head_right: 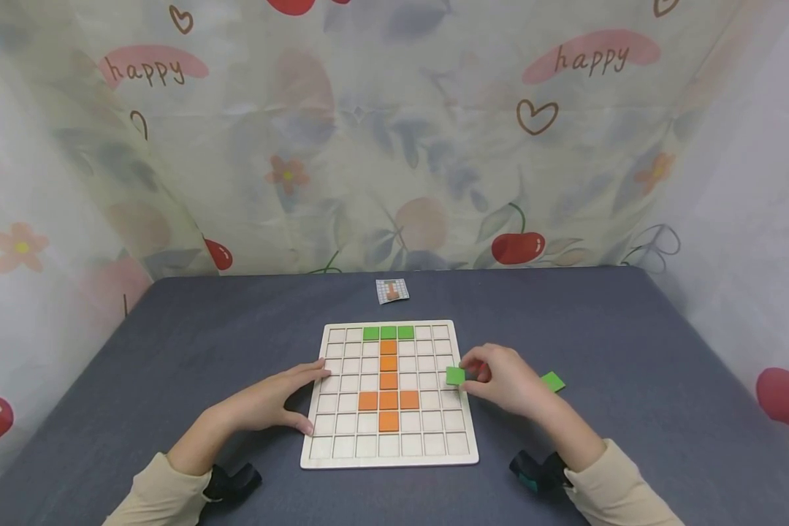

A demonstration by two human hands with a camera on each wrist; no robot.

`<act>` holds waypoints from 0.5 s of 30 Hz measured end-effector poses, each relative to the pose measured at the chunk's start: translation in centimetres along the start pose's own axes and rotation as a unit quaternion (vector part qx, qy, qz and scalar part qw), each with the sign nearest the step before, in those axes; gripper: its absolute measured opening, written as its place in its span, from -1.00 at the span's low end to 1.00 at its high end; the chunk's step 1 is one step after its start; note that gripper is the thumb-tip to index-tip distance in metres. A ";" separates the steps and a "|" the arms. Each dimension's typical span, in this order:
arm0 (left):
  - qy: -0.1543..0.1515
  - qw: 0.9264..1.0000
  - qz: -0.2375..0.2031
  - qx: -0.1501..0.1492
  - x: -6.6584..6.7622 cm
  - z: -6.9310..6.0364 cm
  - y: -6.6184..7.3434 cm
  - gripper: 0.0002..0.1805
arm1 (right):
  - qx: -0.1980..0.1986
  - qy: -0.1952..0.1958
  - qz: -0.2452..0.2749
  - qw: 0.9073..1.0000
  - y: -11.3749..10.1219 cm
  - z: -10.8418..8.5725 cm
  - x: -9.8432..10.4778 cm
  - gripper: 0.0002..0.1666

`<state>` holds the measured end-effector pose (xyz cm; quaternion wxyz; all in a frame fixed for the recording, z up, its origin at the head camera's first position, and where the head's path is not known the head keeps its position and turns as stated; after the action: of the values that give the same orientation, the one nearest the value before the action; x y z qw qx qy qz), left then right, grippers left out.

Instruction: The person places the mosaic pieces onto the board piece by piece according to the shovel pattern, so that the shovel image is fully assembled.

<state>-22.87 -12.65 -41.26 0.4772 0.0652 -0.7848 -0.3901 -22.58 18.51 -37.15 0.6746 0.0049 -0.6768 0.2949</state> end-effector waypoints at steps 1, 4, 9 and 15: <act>0.000 1.000 0.000 -0.001 0.0 0.0 0.0 -0.04 | 0.002 -0.003 0.002 1.000 -0.2 0.0 -0.1 -0.72; 0.000 1.000 0.001 -0.003 0.0 0.0 0.0 -0.04 | 0.013 -0.011 0.005 1.000 -0.7 0.0 -0.5 -0.72; -0.002 1.000 0.000 -0.006 0.0 0.0 0.0 -0.04 | 0.023 -0.025 0.011 0.999 -1.5 -0.1 -1.0 -0.73; -0.002 1.000 0.001 -0.002 0.0 0.0 0.0 -0.04 | 0.034 -0.040 0.021 0.998 -2.5 -0.2 -1.5 -0.75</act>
<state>-22.89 -12.65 -41.31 0.4758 0.0630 -0.7852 -0.3912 -21.21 15.95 -37.52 0.6401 0.0257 -0.6926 0.3315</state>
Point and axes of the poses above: each hand's wrist, its own z-axis towards the middle knuckle, its own x-axis out of the back of the hand, y = z × x, the point moved 6 cm from there along z, towards the middle knuckle, and after that the axes turned 10 degrees about -z, right-handed, at the moved point
